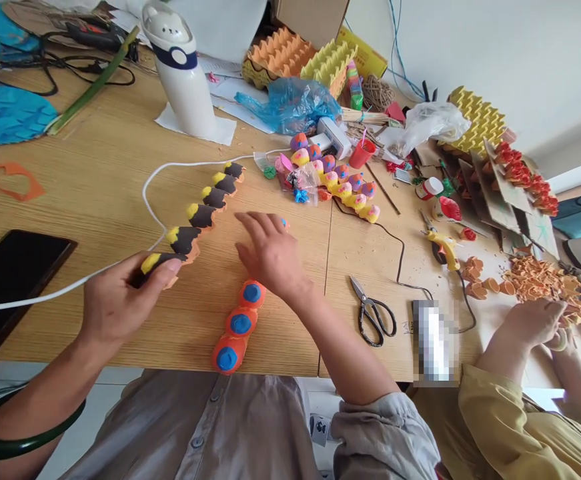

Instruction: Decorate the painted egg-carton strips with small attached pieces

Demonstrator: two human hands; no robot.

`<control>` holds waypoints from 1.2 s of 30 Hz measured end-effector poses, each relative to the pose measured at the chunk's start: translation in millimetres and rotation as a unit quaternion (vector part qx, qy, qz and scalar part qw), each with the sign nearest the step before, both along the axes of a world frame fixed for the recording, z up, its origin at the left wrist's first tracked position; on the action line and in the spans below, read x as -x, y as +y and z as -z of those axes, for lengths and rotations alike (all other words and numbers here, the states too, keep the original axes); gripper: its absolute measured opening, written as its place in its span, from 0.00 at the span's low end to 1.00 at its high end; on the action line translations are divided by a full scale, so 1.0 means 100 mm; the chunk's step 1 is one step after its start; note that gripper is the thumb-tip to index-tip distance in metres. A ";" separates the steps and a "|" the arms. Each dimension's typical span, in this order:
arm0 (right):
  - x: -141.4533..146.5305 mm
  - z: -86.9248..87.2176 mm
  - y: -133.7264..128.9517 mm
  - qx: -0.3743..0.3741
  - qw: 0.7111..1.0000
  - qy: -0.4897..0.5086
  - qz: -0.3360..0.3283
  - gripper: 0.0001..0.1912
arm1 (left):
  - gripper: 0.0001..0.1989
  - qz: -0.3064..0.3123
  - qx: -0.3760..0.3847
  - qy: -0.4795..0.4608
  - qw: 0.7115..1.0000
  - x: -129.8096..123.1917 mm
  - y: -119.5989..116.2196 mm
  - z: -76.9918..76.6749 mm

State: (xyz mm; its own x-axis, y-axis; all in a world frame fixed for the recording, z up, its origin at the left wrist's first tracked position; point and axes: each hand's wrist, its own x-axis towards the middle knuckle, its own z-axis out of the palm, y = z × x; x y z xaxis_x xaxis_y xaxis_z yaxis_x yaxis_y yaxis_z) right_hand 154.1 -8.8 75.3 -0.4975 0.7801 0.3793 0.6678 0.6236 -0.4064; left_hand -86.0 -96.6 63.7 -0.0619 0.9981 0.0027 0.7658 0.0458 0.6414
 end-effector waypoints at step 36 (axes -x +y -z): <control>-1.15 -0.30 2.15 0.049 0.855 -0.369 0.362 0.23 | 0.21 0.128 0.028 -0.188 0.973 -0.77 0.69 0.44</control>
